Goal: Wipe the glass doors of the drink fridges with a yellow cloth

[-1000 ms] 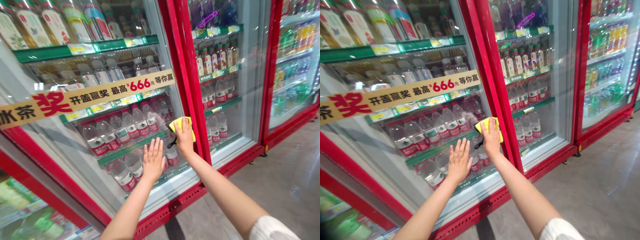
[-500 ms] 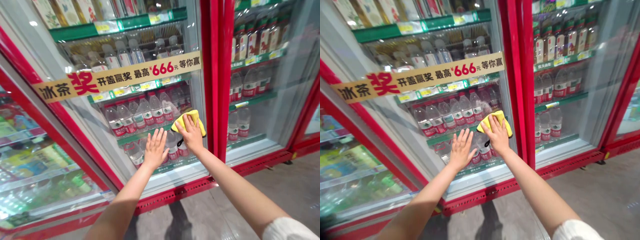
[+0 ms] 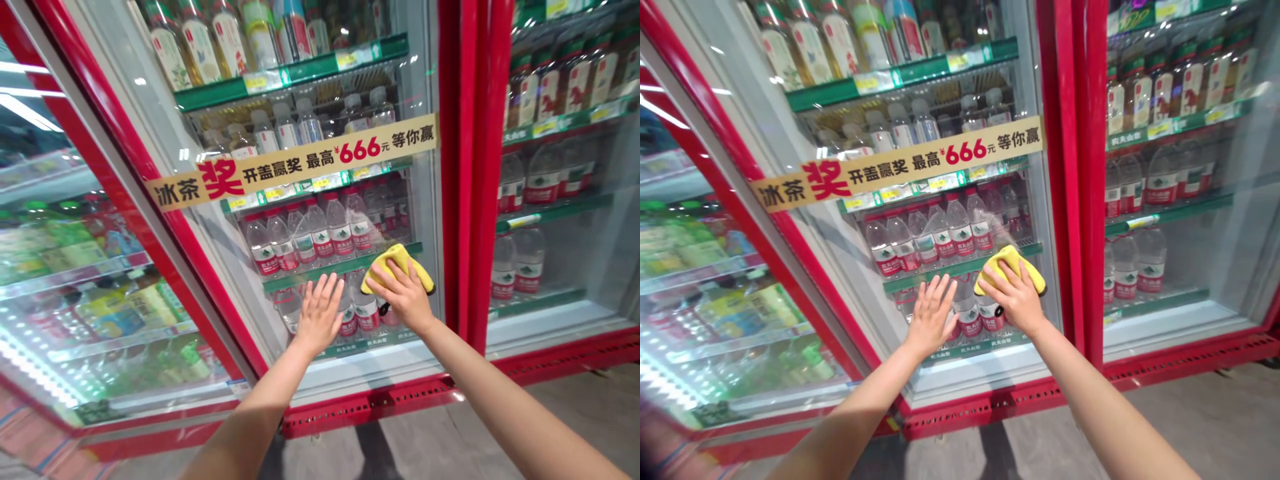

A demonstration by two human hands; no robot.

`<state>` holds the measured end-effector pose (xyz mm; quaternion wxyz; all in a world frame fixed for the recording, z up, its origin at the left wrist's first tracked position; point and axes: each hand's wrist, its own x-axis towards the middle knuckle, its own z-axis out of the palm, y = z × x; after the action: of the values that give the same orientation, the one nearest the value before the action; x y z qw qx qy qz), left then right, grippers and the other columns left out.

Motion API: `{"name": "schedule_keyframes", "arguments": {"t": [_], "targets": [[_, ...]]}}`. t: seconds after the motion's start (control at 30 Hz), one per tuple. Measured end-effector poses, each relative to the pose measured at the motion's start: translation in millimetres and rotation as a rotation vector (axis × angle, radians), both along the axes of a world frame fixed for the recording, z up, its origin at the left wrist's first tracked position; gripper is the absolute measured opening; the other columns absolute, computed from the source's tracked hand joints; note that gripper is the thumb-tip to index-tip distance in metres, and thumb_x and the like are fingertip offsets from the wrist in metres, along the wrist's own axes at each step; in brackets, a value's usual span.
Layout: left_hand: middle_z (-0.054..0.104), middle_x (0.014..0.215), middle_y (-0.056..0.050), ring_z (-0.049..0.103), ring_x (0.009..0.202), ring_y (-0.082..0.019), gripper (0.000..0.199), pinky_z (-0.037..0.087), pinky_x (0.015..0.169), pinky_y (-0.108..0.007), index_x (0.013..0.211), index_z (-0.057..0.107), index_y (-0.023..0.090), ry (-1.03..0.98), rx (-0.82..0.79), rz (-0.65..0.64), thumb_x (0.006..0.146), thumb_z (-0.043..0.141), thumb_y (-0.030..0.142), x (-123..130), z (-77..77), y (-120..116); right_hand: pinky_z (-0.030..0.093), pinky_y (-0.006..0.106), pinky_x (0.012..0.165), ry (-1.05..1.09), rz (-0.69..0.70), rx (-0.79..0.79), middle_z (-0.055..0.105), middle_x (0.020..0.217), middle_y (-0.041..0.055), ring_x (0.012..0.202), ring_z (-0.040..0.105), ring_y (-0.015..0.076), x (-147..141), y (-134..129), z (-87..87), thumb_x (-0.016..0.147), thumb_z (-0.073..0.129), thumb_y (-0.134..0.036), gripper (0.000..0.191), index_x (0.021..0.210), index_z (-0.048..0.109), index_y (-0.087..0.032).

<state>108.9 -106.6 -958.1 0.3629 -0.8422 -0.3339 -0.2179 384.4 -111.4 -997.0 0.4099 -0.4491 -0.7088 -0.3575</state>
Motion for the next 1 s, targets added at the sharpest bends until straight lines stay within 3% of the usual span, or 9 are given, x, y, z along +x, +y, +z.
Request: {"name": "schedule_keyframes", "arguments": {"t": [0.1,0.23,0.33,0.43,0.53,0.63,0.77,0.87,1.0], "targets": [[0.033,0.169,-0.013,0.018,0.160,-0.028,0.093,0.009,0.132,-0.049,0.166,0.012,0.019,-0.008,-0.008,0.005,0.093,0.066,0.038,-5,0.9,-1,0.022,0.053,0.129,0.009,-0.007,-0.001,0.058,0.152,-0.0024,0.153,0.037,0.0192,16,-3,-6.5,0.106,0.043,-0.019,0.046,0.142,0.060,-0.040],[0.028,0.170,-0.014,0.015,0.160,-0.030,0.096,0.011,0.132,-0.053,0.166,0.009,0.019,-0.037,-0.042,0.031,0.092,0.067,0.036,-9,9.4,-4,0.021,0.060,0.127,0.286,-0.101,0.070,0.049,0.160,0.0038,0.160,0.020,0.0254,-6,8,32.5,0.106,0.043,-0.021,0.045,0.147,0.056,-0.034],[0.026,0.170,-0.015,0.014,0.160,-0.031,0.095,0.010,0.131,-0.055,0.166,0.011,0.018,-0.043,-0.049,0.038,0.092,0.067,0.037,-13,14.0,-4,0.015,0.062,0.127,0.276,-0.117,0.030,0.043,0.164,0.0048,0.160,0.018,0.0296,-43,9,50.7,0.105,0.049,-0.031,0.045,0.150,0.054,-0.033],[0.027,0.171,-0.014,0.013,0.161,-0.030,0.091,0.009,0.132,-0.054,0.166,0.015,0.018,-0.041,-0.037,0.050,0.092,0.066,0.037,-23,13.7,-5,0.015,0.057,0.129,0.111,-0.022,-0.005,0.050,0.159,0.0007,0.156,0.031,0.0250,-53,3,37.3,0.105,0.050,-0.030,0.042,0.147,0.056,-0.038],[0.028,0.170,-0.014,0.012,0.161,-0.029,0.089,0.010,0.132,-0.053,0.165,0.017,0.018,-0.045,-0.014,0.050,0.093,0.065,0.037,-39,12.9,-6,0.023,0.053,0.127,0.115,0.060,0.044,0.061,0.150,-0.0024,0.150,0.042,0.0207,-35,2,24.1,0.106,0.046,-0.020,0.040,0.134,0.067,-0.040],[0.029,0.170,-0.014,0.012,0.161,-0.029,0.088,0.012,0.131,-0.054,0.165,0.017,0.018,-0.053,0.001,0.046,0.093,0.064,0.037,-51,15.5,-4,0.030,0.056,0.122,0.288,0.036,0.140,0.065,0.145,0.0014,0.150,0.041,0.0245,-33,11,38.6,0.103,0.049,-0.018,0.036,0.124,0.074,-0.035],[0.028,0.170,-0.014,0.013,0.161,-0.030,0.088,0.014,0.131,-0.055,0.165,0.017,0.018,-0.079,0.008,0.045,0.093,0.065,0.036,-59,20.2,-3,0.028,0.059,0.122,0.339,-0.044,0.118,0.056,0.155,0.0029,0.155,0.032,0.0286,-78,16,64.5,0.102,0.051,-0.022,0.040,0.135,0.067,-0.036],[0.029,0.170,-0.014,0.015,0.161,-0.030,0.088,0.015,0.131,-0.055,0.165,0.016,0.017,-0.097,0.006,0.042,0.093,0.064,0.035,-68,19.5,-4,0.023,0.054,0.125,0.122,0.026,0.046,0.053,0.157,-0.0008,0.154,0.035,0.0243,-102,8,54.9,0.101,0.052,-0.018,0.047,0.141,0.061,-0.041],[0.029,0.170,-0.015,0.017,0.160,-0.031,0.090,0.018,0.130,-0.054,0.166,0.014,0.018,-0.109,0.010,0.043,0.093,0.065,0.035,-91,16.4,-6,0.023,0.047,0.125,0.015,0.067,0.013,0.057,0.154,-0.0026,0.150,0.042,0.0197,-92,2,38.4,0.101,0.049,-0.012,0.050,0.139,0.063,-0.042]]}}
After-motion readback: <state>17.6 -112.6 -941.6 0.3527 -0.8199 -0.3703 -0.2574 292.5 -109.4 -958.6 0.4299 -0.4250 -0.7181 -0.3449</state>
